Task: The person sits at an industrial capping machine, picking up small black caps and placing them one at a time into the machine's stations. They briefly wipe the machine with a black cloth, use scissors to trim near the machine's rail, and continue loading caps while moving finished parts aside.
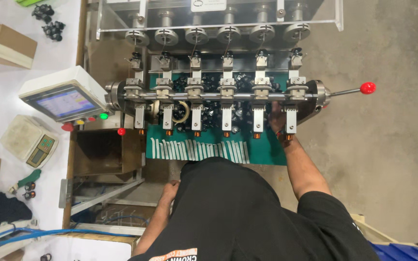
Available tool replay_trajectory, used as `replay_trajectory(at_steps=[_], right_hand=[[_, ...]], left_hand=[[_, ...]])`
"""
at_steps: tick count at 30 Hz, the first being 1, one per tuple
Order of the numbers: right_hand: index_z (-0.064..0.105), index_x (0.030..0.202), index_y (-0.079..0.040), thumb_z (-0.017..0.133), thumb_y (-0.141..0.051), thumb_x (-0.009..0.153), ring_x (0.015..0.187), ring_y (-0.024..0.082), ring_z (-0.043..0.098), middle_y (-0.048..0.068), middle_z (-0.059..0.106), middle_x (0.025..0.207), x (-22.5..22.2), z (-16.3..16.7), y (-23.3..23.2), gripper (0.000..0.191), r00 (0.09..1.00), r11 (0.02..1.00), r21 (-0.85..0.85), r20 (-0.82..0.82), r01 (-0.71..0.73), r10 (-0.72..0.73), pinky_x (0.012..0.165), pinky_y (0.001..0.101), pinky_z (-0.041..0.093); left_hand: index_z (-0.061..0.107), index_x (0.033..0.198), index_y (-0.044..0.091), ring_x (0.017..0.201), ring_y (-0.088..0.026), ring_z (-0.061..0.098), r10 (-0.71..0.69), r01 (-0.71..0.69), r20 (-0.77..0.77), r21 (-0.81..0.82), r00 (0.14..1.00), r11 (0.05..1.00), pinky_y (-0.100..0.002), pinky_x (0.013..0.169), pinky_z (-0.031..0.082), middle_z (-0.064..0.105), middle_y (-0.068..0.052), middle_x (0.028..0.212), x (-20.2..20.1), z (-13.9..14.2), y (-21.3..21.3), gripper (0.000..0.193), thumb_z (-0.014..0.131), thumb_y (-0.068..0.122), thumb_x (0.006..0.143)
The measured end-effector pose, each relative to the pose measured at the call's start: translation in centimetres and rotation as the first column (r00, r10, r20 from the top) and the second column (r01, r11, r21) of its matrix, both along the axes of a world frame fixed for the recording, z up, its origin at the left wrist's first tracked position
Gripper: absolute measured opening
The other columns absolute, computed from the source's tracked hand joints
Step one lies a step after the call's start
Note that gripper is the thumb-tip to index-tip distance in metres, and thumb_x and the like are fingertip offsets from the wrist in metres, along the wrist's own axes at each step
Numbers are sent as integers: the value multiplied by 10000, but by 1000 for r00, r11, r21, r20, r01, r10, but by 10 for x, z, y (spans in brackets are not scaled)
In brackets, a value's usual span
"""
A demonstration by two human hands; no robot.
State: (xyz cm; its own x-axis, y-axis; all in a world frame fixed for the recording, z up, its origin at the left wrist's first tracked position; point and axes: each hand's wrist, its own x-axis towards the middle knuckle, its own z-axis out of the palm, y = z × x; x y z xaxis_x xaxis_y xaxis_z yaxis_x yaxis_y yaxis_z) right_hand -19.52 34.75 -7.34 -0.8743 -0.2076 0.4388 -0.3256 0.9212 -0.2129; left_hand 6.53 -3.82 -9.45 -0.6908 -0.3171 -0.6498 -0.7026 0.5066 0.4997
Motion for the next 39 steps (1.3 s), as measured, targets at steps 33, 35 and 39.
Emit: replay_trajectory(at_steps=[33,35,39], right_hand=[[569,1306,-27,758,-124,864,1096,390,629,202,630,1195,110,-37,-27,491,924,842,-516,378,157,59,928,438,516],[581,1314,-26,770,-113,809,1087,408,617,211,635,1162,131,-48,-32,546,873,879,-443,484,180,65,917,446,507],[609,1207,-49,782,-127,779,1051,330,681,166,676,1132,158,-62,-48,468,765,819,-536,610,206,206,896,406,540]], left_hand=[[758,1068,73,1053,-364,718,82,-83,-48,-1,995,997,-415,904,543,744,-227,1058,-4,-11,-1,410,619,444,963],[756,1087,69,1053,-361,729,48,-46,-78,29,996,999,-409,912,548,752,-219,1076,-6,-19,-4,421,603,444,975],[746,1133,63,1076,-379,700,-48,48,-8,65,999,997,-424,921,539,729,-223,1133,-18,-28,-14,440,609,448,970]])
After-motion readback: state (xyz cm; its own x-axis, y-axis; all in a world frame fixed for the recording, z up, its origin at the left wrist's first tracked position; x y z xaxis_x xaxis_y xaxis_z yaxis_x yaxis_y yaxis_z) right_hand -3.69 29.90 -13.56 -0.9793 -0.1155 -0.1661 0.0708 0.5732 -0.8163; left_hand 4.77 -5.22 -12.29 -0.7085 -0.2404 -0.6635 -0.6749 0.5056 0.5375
